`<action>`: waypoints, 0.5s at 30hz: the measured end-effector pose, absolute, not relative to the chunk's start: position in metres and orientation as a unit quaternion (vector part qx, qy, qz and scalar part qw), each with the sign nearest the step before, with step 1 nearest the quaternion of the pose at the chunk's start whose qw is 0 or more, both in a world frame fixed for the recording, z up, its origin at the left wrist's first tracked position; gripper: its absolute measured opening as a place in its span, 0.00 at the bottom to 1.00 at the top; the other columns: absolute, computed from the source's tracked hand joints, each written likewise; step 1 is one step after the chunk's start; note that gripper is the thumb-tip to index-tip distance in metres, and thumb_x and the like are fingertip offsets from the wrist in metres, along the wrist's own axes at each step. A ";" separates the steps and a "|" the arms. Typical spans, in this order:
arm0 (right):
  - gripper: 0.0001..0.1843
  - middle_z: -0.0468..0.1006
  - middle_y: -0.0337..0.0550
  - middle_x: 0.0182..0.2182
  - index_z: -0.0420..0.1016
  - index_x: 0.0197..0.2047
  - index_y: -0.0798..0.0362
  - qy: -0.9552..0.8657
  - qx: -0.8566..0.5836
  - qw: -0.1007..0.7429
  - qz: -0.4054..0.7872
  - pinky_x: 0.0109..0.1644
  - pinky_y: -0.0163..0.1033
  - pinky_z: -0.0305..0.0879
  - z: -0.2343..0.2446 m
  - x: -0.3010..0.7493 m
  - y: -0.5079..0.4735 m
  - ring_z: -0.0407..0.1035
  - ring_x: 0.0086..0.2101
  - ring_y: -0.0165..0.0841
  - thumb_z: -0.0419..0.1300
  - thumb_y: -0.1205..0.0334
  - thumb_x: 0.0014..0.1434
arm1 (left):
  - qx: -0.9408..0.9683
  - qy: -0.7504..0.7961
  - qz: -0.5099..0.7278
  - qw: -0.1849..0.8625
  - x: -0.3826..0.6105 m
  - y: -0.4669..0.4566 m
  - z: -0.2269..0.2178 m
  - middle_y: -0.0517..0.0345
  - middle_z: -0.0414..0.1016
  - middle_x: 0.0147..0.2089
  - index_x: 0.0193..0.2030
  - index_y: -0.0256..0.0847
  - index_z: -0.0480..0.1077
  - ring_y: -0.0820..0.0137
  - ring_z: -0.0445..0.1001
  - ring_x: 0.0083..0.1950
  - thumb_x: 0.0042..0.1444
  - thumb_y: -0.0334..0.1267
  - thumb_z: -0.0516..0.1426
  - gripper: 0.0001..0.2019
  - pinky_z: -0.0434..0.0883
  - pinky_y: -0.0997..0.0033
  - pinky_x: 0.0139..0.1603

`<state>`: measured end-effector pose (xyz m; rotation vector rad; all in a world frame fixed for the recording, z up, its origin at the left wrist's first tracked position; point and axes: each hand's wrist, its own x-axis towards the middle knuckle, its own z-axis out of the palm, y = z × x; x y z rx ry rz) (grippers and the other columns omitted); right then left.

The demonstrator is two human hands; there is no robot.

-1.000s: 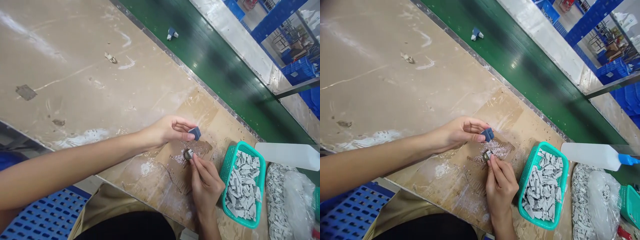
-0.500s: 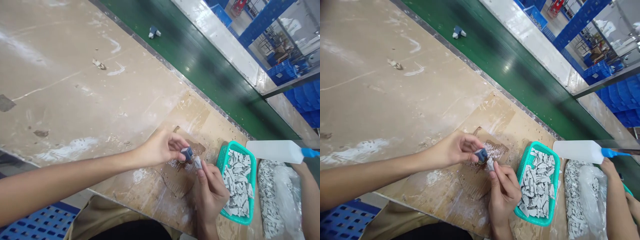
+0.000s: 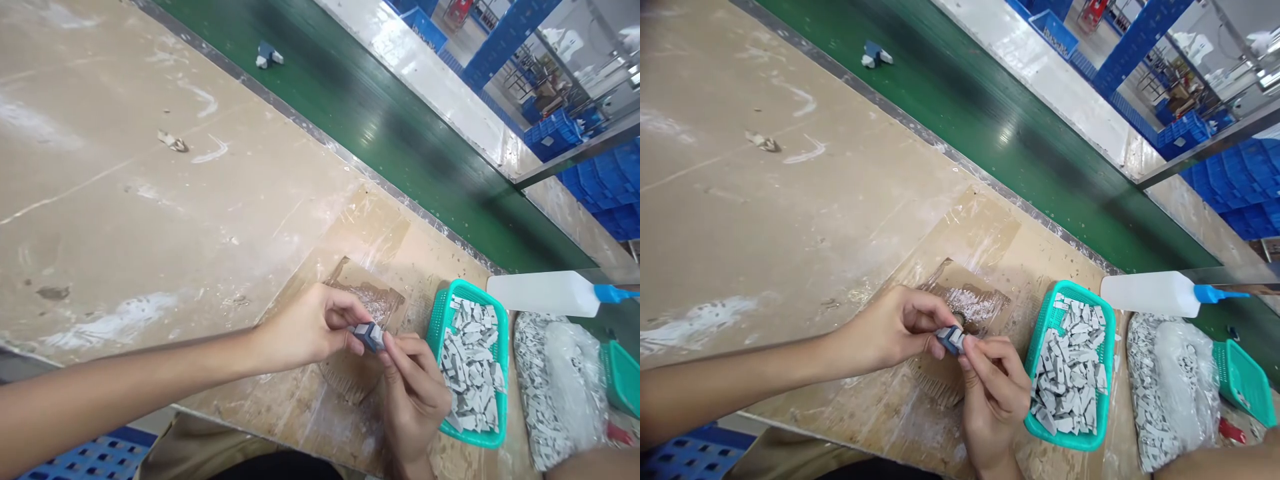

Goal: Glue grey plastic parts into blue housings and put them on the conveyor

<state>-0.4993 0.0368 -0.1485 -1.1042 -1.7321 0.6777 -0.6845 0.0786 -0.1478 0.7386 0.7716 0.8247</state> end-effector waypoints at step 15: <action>0.32 0.78 0.43 0.37 0.69 0.65 0.44 -0.754 -0.441 0.453 0.180 0.39 0.35 0.74 -0.146 -0.514 0.040 0.72 0.37 0.30 0.55 0.81 0.64 | 0.391 0.418 0.399 0.716 -0.682 0.076 -0.147 0.60 0.75 0.29 0.44 0.36 0.74 0.74 0.73 0.31 0.48 0.32 0.67 0.15 0.71 0.78 0.33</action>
